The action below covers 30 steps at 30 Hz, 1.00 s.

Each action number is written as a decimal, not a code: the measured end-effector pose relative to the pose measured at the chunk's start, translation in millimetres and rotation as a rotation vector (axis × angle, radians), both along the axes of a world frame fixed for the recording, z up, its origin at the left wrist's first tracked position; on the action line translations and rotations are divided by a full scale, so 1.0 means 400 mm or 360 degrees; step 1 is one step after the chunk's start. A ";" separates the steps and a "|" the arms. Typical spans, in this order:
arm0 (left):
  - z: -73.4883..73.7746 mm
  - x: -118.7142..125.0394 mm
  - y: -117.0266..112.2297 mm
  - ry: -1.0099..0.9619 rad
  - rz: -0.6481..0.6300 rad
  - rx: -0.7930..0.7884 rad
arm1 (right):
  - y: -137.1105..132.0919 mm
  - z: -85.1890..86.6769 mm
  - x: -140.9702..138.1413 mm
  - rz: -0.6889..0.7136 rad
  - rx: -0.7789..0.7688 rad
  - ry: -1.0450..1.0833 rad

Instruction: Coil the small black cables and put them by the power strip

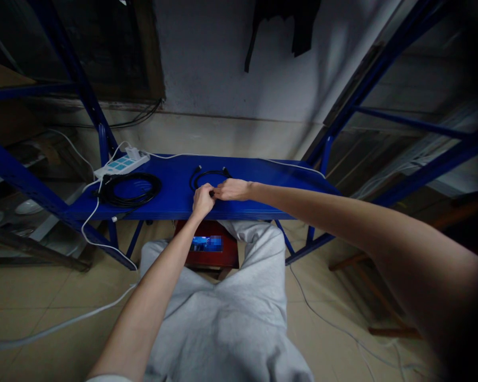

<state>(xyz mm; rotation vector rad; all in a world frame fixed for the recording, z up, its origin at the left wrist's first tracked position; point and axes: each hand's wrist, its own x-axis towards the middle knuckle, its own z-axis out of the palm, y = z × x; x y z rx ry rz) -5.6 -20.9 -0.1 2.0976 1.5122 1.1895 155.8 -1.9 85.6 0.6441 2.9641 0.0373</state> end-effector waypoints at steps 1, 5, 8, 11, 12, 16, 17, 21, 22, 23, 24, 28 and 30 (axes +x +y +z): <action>0.001 0.000 -0.001 -0.0004 0.0005 -0.0006 | -0.005 0.001 0.000 -0.0040 0.0002 0.0015; 0.005 0.000 -0.005 -0.0019 0.0028 -0.0049 | -0.028 0.003 -0.003 -0.0213 -0.0036 0.0141; 0.009 0.001 -0.008 -0.0037 0.0017 -0.0055 | -0.036 0.001 -0.003 -0.0394 -0.0072 0.0232; 0.013 0.002 -0.011 -0.0029 -0.0003 -0.0033 | -0.030 -0.005 0.002 -0.0495 -0.0124 0.0315; 0.013 0.002 -0.012 -0.0025 -0.0011 -0.0024 | -0.026 -0.008 0.006 -0.0513 -0.0147 0.0367; 0.009 0.003 -0.010 -0.0054 -0.0027 0.0012 | 0.001 -0.013 0.027 -0.0635 -0.0483 0.0562; 0.007 0.003 -0.009 -0.0066 -0.0024 0.0021 | 0.008 -0.014 0.033 -0.0674 -0.0622 0.0613; 0.001 0.006 -0.008 -0.0094 -0.0012 0.0052 | 0.023 -0.035 0.044 -0.0893 -0.0895 0.1084; 0.001 0.006 -0.010 -0.0094 -0.0018 0.0062 | 0.024 -0.050 0.042 -0.0962 -0.0873 0.1227; 0.002 0.007 -0.013 -0.0092 -0.0022 0.0074 | 0.024 -0.068 0.039 -0.1032 -0.0834 0.1350; 0.004 0.007 -0.016 -0.0089 -0.0023 0.0085 | 0.023 -0.089 0.033 -0.1100 -0.0785 0.1440; 0.013 0.006 -0.027 -0.0057 -0.0019 0.0072 | 0.013 -0.171 0.011 -0.1361 -0.0556 0.1521; 0.017 0.006 -0.031 -0.0033 -0.0015 0.0060 | 0.007 -0.192 0.008 -0.1360 -0.0482 0.1518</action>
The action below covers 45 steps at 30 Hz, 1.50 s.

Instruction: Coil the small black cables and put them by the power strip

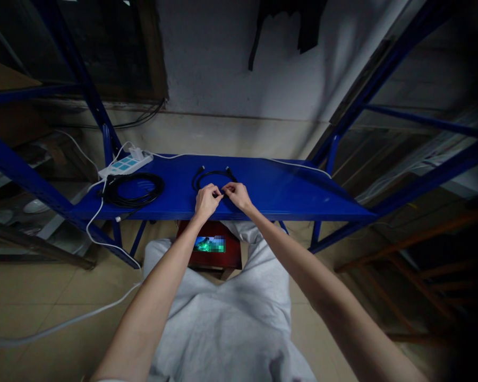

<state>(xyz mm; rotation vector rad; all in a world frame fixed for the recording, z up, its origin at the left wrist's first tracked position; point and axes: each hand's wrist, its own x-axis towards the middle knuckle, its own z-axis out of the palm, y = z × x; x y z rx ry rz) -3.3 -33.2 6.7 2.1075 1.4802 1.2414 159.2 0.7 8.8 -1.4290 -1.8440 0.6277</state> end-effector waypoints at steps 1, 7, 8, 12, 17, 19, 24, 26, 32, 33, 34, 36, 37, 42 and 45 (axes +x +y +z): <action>0.001 0.000 -0.001 0.0007 0.0007 0.0005 | -0.003 -0.005 0.001 0.0034 0.0020 0.0002; 0.007 0.002 -0.001 -0.0006 0.0024 0.0007 | -0.003 -0.003 0.018 0.0364 0.0019 0.0238; 0.008 0.003 0.000 -0.0002 0.0029 -0.0003 | -0.002 -0.004 0.018 0.0373 0.0033 0.0293; 0.017 0.005 0.002 0.0039 0.0036 0.0001 | -0.004 0.000 0.015 0.0358 0.0072 0.0440; 0.023 0.008 0.002 0.0089 0.0018 0.0040 | -0.015 0.011 0.018 0.0356 0.0116 0.0468; 0.023 0.011 0.002 0.0114 0.0036 0.0063 | -0.016 0.009 0.020 0.0353 0.0132 0.0462; 0.031 0.025 -0.008 0.0219 0.0118 0.0151 | -0.010 -0.006 0.029 0.0303 0.0167 0.0385; 0.036 0.031 -0.014 0.0274 0.0139 0.0166 | -0.008 -0.011 0.033 0.0279 0.0167 0.0386; 0.044 0.047 -0.022 0.0392 0.0210 0.0163 | -0.007 -0.012 0.042 0.0270 0.0149 0.0415; 0.045 0.049 -0.022 0.0399 0.0222 0.0162 | -0.008 -0.011 0.043 0.0271 0.0155 0.0415; 0.045 0.051 -0.022 0.0405 0.0232 0.0159 | -0.008 -0.010 0.044 0.0273 0.0163 0.0412; 0.044 0.054 -0.021 0.0413 0.0241 0.0150 | -0.010 -0.009 0.045 0.0268 0.0180 0.0404; 0.043 0.055 -0.020 0.0415 0.0245 0.0144 | -0.011 -0.009 0.046 0.0266 0.0189 0.0396; 0.038 0.057 -0.013 0.0401 0.0260 0.0118 | -0.014 -0.008 0.049 0.0276 0.0214 0.0314; 0.039 0.058 -0.012 0.0382 0.0273 0.0107 | -0.014 -0.004 0.050 0.0286 0.0218 0.0279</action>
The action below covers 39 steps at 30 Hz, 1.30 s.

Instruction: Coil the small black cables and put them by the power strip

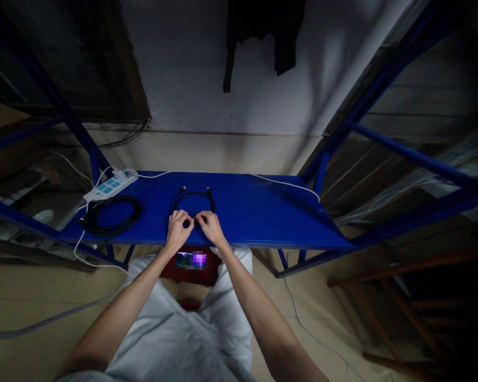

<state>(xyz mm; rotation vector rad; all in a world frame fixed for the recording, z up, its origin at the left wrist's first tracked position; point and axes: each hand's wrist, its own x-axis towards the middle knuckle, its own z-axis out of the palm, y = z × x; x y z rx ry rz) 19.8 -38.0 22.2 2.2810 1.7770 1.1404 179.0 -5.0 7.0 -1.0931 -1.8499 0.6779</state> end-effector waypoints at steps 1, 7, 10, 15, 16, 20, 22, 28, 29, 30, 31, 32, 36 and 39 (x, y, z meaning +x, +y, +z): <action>0.001 0.000 0.000 0.0002 0.0001 -0.0008 | 0.000 0.001 0.000 -0.0001 0.0003 -0.0004; -0.001 -0.006 0.002 0.0023 -0.0062 -0.0026 | -0.001 0.006 -0.008 -0.0039 0.0012 0.0021; -0.008 -0.011 0.005 0.0015 -0.0036 -0.0008 | -0.006 0.013 -0.011 0.0002 0.0031 0.0049; -0.019 -0.015 0.000 0.0026 -0.0027 0.0038 | -0.010 0.015 -0.014 0.0044 0.0085 -0.0002; -0.020 -0.016 -0.002 0.0027 -0.0034 0.0046 | -0.008 0.012 -0.015 0.0053 0.0086 -0.0004; -0.017 -0.021 -0.009 0.0043 -0.0044 0.0064 | 0.003 -0.002 -0.021 0.0112 0.0016 0.0111; -0.014 -0.025 -0.011 0.0066 -0.0060 0.0059 | 0.007 -0.005 -0.025 0.0120 -0.0027 0.0159; -0.009 -0.030 -0.013 0.0107 -0.0083 -0.0001 | 0.005 0.000 -0.035 0.0072 -0.0047 0.0061; -0.009 -0.030 -0.013 0.0105 -0.0082 0.0003 | 0.004 0.001 -0.035 0.0069 -0.0042 0.0059; -0.010 -0.031 -0.013 0.0103 -0.0082 0.0007 | 0.003 0.001 -0.035 0.0069 -0.0036 0.0060; -0.010 -0.031 -0.013 0.0100 -0.0083 0.0007 | 0.002 0.000 -0.035 0.0067 -0.0030 0.0065; -0.010 -0.032 -0.013 0.0094 -0.0085 0.0003 | 0.002 0.000 -0.034 0.0068 -0.0025 0.0069; -0.010 -0.036 -0.013 0.0058 -0.0102 -0.0029 | 0.006 -0.003 -0.033 0.0099 -0.0006 0.0069; -0.012 -0.038 -0.010 0.0045 -0.0111 -0.0034 | 0.011 -0.006 -0.033 0.0135 0.0002 0.0076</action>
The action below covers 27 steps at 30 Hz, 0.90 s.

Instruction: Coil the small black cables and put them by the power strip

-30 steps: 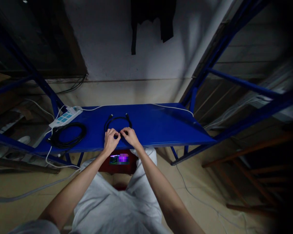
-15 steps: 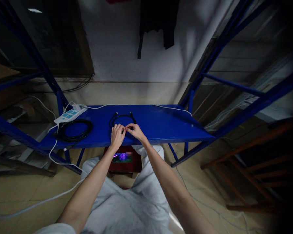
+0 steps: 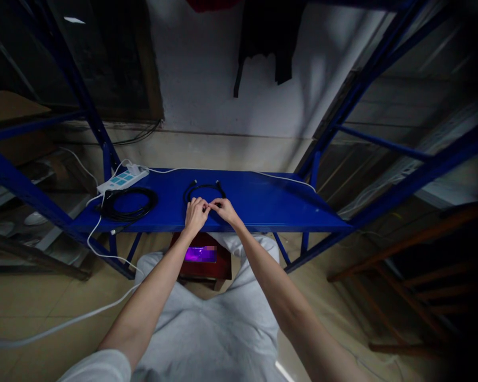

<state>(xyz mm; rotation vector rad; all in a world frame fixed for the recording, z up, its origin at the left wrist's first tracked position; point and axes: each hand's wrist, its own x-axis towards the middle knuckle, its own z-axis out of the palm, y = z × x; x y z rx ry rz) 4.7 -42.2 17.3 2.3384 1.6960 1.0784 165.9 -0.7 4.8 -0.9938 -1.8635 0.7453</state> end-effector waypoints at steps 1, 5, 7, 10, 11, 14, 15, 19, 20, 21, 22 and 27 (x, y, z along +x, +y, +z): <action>-0.001 0.000 0.001 -0.0001 -0.0001 -0.0002 | 0.001 0.000 0.000 0.0007 -0.0001 0.0004; -0.004 -0.002 0.004 -0.0004 -0.0018 -0.0016 | 0.001 0.000 0.000 0.0025 -0.0019 0.0006; -0.004 -0.003 0.003 -0.0003 -0.0028 -0.0025 | -0.001 0.001 0.001 0.0035 -0.0020 0.0010; -0.003 -0.005 0.000 0.0005 -0.0040 -0.0030 | -0.003 0.000 0.001 0.0052 -0.0009 0.0010; -0.002 -0.006 -0.002 0.0004 -0.0047 -0.0023 | -0.002 -0.001 0.001 0.0059 -0.0001 0.0011; -0.003 -0.008 -0.005 -0.0005 -0.0059 -0.0002 | 0.000 -0.005 0.001 0.0052 0.0014 0.0016; -0.003 -0.008 -0.005 -0.0004 -0.0056 -0.0004 | 0.000 -0.006 0.000 0.0042 0.0010 0.0014; -0.002 -0.007 -0.006 0.0006 -0.0038 -0.0032 | 0.000 -0.010 -0.001 0.0023 -0.0015 0.0008; -0.002 -0.006 -0.006 0.0004 -0.0033 -0.0037 | 0.000 -0.010 -0.002 0.0026 -0.0014 0.0009; -0.001 -0.006 -0.006 0.0001 -0.0025 -0.0043 | -0.001 -0.009 -0.002 0.0029 -0.0012 0.0011; 0.000 -0.005 -0.006 -0.0002 -0.0018 -0.0050 | -0.001 -0.009 -0.003 0.0033 -0.0011 0.0014; 0.001 -0.001 -0.009 -0.0033 0.0007 -0.0093 | 0.002 -0.015 -0.006 0.0061 -0.0018 0.0062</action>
